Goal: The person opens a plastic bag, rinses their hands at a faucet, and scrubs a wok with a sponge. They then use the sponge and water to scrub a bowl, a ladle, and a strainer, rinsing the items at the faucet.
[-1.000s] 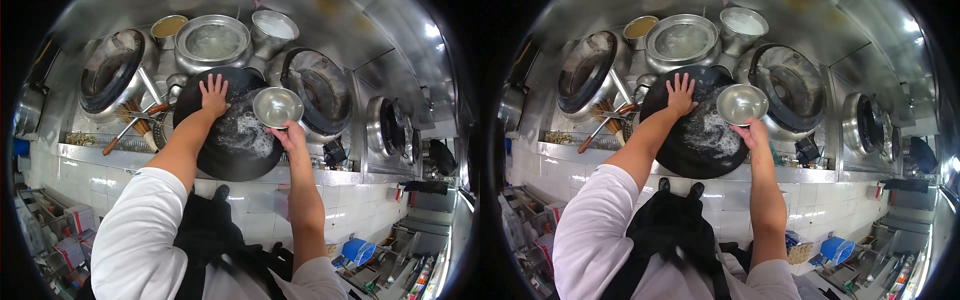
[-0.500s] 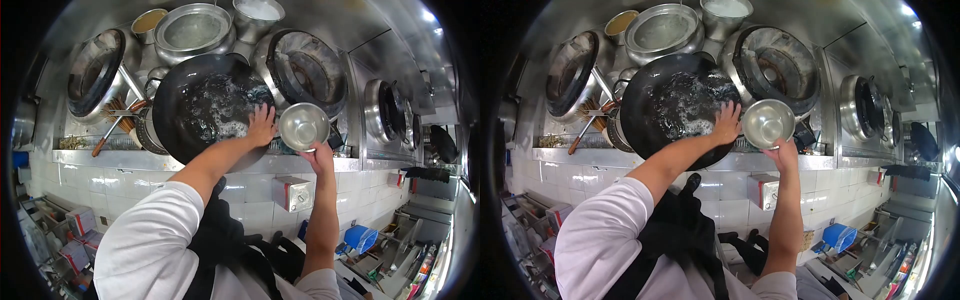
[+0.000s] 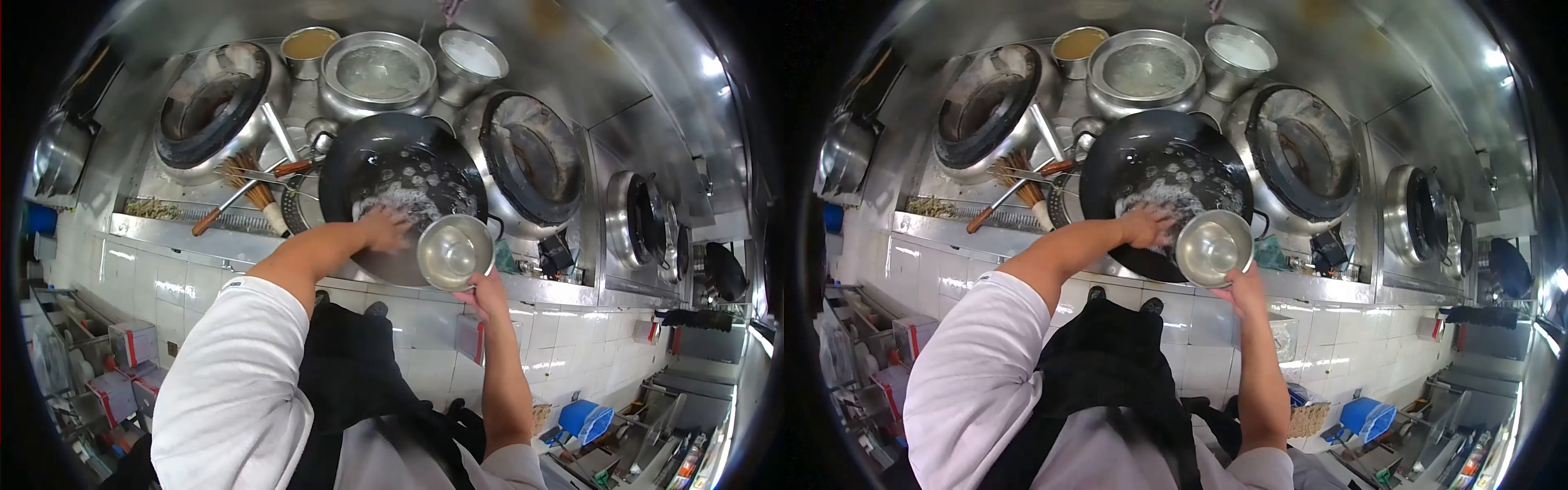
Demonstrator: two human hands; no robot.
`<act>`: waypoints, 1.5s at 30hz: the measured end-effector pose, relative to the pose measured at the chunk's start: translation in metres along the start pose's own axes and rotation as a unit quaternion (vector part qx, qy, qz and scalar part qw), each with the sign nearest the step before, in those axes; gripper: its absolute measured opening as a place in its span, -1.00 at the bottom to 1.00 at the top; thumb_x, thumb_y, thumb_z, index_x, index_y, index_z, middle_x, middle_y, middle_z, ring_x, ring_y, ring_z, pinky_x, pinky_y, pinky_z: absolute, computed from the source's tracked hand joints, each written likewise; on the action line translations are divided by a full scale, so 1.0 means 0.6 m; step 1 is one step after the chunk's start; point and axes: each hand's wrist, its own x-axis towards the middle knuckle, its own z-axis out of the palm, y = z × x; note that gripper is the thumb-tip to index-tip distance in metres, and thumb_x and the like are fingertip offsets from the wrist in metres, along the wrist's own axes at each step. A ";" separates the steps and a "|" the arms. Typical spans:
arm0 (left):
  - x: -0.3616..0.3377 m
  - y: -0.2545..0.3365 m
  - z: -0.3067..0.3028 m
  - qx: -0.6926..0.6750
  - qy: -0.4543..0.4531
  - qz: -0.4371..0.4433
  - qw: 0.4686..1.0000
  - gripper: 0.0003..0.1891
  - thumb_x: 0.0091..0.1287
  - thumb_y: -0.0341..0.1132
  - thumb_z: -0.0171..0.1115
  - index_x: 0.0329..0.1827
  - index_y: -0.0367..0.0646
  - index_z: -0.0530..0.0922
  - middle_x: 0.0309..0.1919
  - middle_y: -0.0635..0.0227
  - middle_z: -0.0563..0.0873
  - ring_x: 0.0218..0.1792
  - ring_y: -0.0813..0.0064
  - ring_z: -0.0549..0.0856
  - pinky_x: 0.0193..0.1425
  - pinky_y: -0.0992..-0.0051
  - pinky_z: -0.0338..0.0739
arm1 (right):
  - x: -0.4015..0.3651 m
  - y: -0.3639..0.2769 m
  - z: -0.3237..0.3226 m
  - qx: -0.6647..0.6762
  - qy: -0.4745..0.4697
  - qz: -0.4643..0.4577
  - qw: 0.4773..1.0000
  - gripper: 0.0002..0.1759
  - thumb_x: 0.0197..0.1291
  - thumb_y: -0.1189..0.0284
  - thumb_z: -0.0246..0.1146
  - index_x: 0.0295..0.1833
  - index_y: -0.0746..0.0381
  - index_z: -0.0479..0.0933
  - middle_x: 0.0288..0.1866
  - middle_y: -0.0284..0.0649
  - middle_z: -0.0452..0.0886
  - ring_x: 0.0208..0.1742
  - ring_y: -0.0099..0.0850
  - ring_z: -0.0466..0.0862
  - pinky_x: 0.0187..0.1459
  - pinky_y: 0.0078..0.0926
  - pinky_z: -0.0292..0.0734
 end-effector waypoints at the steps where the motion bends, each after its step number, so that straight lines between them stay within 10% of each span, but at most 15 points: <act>1: -0.012 -0.017 -0.011 0.102 0.015 -0.030 0.994 -0.32 0.37 0.14 -0.24 0.48 -0.01 0.00 0.47 0.18 0.00 0.45 0.01 -0.02 0.45 0.02 -0.15 | 0.010 0.005 0.027 0.010 -0.017 -0.004 1.000 -0.28 -0.05 0.65 -0.02 0.33 0.15 0.08 0.12 -0.04 0.41 -0.12 -0.17 0.64 -0.33 -0.29 0.72; 11: -0.098 -0.140 -0.169 0.384 0.013 -0.151 0.911 -0.25 0.17 -0.02 0.06 0.42 -0.16 0.16 0.43 0.14 0.12 0.45 0.07 0.01 0.46 0.03 -0.23 | 0.063 -0.098 0.291 -0.038 0.008 -0.138 0.990 -0.34 -0.09 0.68 -0.03 0.25 0.22 0.13 0.06 -0.03 0.42 -0.11 -0.18 0.62 -0.39 -0.33 0.72; 13: -0.112 -0.158 -0.191 0.377 0.128 -0.167 0.902 -0.44 0.19 -0.14 0.05 0.25 -0.21 0.40 0.37 0.07 0.24 0.42 0.05 0.12 0.44 0.06 -0.08 | 0.080 -0.104 0.299 -0.012 -0.026 -0.126 0.992 -0.35 -0.06 0.68 -0.04 0.26 0.22 0.11 0.10 -0.02 0.39 -0.08 -0.17 0.61 -0.37 -0.31 0.72; 17: -0.133 -0.193 -0.209 0.219 0.181 -0.113 0.952 -0.68 0.20 -0.17 0.12 -0.22 -0.25 0.65 0.18 0.06 0.47 0.28 0.06 0.36 0.30 0.20 0.27 | 0.076 -0.088 0.276 0.047 -0.052 -0.092 0.993 -0.32 -0.08 0.69 -0.04 0.27 0.22 0.11 0.10 -0.01 0.40 -0.08 -0.13 0.62 -0.34 -0.27 0.72; 26: -0.216 -0.250 -0.258 0.287 0.125 0.140 0.939 -0.58 0.09 -0.08 0.28 -0.13 -0.24 0.60 -0.01 0.17 0.56 0.30 0.13 0.32 0.34 0.33 0.28 | 0.013 -0.001 0.113 0.076 0.036 -0.032 0.996 -0.28 -0.08 0.69 -0.05 0.32 0.25 0.06 0.03 0.10 0.45 -0.23 -0.07 0.67 -0.37 -0.29 0.74; 31: -0.218 -0.230 -0.296 0.271 0.096 0.207 0.935 -0.77 -0.08 -0.21 0.33 -0.44 -0.14 0.56 -0.31 0.28 0.55 0.00 0.20 0.52 0.01 0.27 0.48 | -0.052 0.039 0.017 0.164 0.092 -0.017 0.982 -0.36 -0.05 0.69 -0.05 0.27 0.37 0.10 -0.03 0.15 0.48 -0.25 -0.04 0.67 -0.39 -0.32 0.74; 45: -0.305 -0.037 -0.525 0.163 0.170 0.184 0.954 -0.84 -0.15 -0.37 0.26 -0.53 -0.27 0.54 -0.55 0.03 0.55 -0.43 -0.01 0.55 -0.33 0.21 0.43 | -0.130 0.061 -0.056 0.241 0.160 -0.091 0.953 -0.49 -0.05 0.70 -0.04 0.12 0.61 0.18 -0.06 0.22 0.48 -0.25 0.00 0.66 -0.35 -0.25 0.74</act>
